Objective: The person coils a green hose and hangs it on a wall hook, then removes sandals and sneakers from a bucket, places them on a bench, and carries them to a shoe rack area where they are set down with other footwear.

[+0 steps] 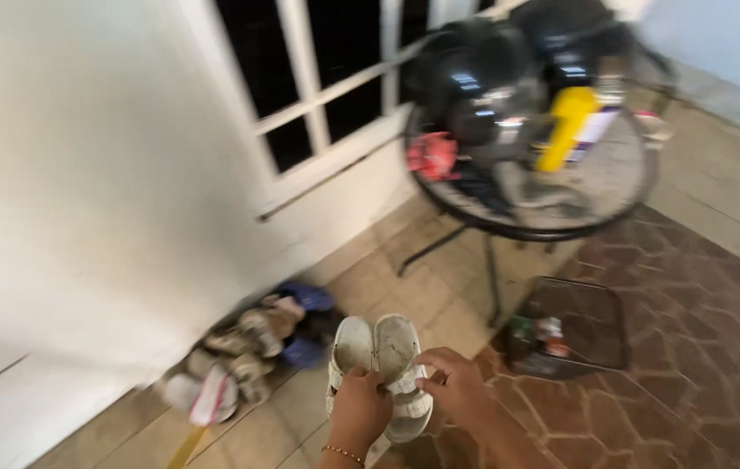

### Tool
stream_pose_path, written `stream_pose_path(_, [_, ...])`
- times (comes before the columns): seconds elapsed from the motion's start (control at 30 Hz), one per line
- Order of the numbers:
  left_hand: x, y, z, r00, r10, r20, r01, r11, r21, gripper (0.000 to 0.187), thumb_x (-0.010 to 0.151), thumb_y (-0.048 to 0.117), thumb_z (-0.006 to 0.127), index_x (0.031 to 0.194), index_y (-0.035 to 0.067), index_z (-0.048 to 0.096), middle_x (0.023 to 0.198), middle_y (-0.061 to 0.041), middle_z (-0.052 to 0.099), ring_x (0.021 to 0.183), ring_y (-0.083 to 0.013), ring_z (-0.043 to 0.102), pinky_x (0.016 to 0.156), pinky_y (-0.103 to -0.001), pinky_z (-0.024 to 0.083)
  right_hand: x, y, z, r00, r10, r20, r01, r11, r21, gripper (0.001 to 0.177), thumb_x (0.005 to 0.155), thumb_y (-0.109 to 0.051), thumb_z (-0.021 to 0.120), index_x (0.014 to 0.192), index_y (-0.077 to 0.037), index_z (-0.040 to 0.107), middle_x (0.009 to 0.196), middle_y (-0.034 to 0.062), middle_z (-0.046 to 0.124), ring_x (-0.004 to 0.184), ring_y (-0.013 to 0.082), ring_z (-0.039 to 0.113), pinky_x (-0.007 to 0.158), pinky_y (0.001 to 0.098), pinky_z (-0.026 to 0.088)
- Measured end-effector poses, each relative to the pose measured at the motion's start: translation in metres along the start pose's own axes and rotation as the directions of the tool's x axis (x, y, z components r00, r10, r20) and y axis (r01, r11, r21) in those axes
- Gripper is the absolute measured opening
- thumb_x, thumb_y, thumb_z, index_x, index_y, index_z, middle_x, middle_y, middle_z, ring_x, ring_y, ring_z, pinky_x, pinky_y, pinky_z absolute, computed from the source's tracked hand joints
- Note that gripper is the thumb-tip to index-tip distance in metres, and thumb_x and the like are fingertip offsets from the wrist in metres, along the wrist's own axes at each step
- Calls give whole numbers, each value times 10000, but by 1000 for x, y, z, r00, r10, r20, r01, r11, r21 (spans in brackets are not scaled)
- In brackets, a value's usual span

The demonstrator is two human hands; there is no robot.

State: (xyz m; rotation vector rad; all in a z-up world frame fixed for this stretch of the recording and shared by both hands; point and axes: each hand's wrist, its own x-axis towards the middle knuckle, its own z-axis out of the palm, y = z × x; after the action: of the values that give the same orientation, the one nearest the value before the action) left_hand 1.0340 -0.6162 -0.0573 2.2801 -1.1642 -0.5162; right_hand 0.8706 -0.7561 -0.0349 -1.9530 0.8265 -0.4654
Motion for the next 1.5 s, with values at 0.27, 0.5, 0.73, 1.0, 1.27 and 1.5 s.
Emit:
stream_pose_path(0.27, [19, 230, 163, 927, 203, 317, -217, 976, 9, 260, 770, 185, 600, 931, 52, 755, 1003, -174, 664, 921, -373, 678, 844, -500, 564, -104, 94, -230, 950, -168, -263, 116, 973, -202, 346, 664, -64, 794, 986, -189, 790, 1003, -33, 785, 768, 116, 722, 671, 284, 537])
stream_pose_path(0.5, [-7, 427, 243, 728, 284, 624, -360, 933, -5, 398, 951, 292, 733, 1273, 66, 674, 1290, -101, 575, 1203, -267, 605, 1047, -422, 518, -210, 184, -392, 835, 33, -549, -177, 962, -210, 408, 653, 64, 784, 993, -157, 827, 1045, 10, 785, 678, 109, 681, 584, 249, 545])
stream_pose_path(0.73, [12, 510, 333, 641, 635, 431, -652, 747, -130, 241, 753, 303, 862, 885, 123, 770, 904, -137, 653, 842, -362, 662, 736, -491, 536, -291, 213, -481, 473, 444, -761, -536, 831, 151, 234, 744, -88, 856, 961, -175, 870, 1115, -50, 828, 711, 83, 683, 647, 262, 533])
stream_pose_path(1.0, [60, 633, 380, 649, 411, 640, -443, 888, -122, 274, 841, 309, 766, 1000, 86, 769, 1103, -101, 684, 807, -245, 687, 740, -370, 552, -296, 242, -582, 167, 726, -667, -725, 549, 416, 370, 778, -226, 765, 1140, -248, 840, 1057, -49, 813, 801, 105, 730, 748, 259, 571])
stream_pose_path(1.27, [180, 784, 465, 594, 437, 676, -526, 846, -85, 418, 943, 347, 770, 708, 157, 482, 552, -3, 383, 497, -113, 343, 533, -296, 293, -239, 358, -744, 194, 770, -608, -785, 494, 375, 400, 843, -330, 737, 1231, -249, 798, 1077, -13, 832, 930, 138, 766, 792, 299, 564])
stream_pose_path(1.5, [260, 861, 535, 655, 461, 598, -556, 831, -31, 312, 937, 362, 753, 1008, 59, 741, 852, -73, 668, 557, -189, 540, 544, -371, 464, -169, 393, -840, 214, 775, -595, -658, 565, 498, 330, 838, -229, 768, 1161, -185, 825, 977, 49, 852, 823, 132, 775, 754, 285, 574])
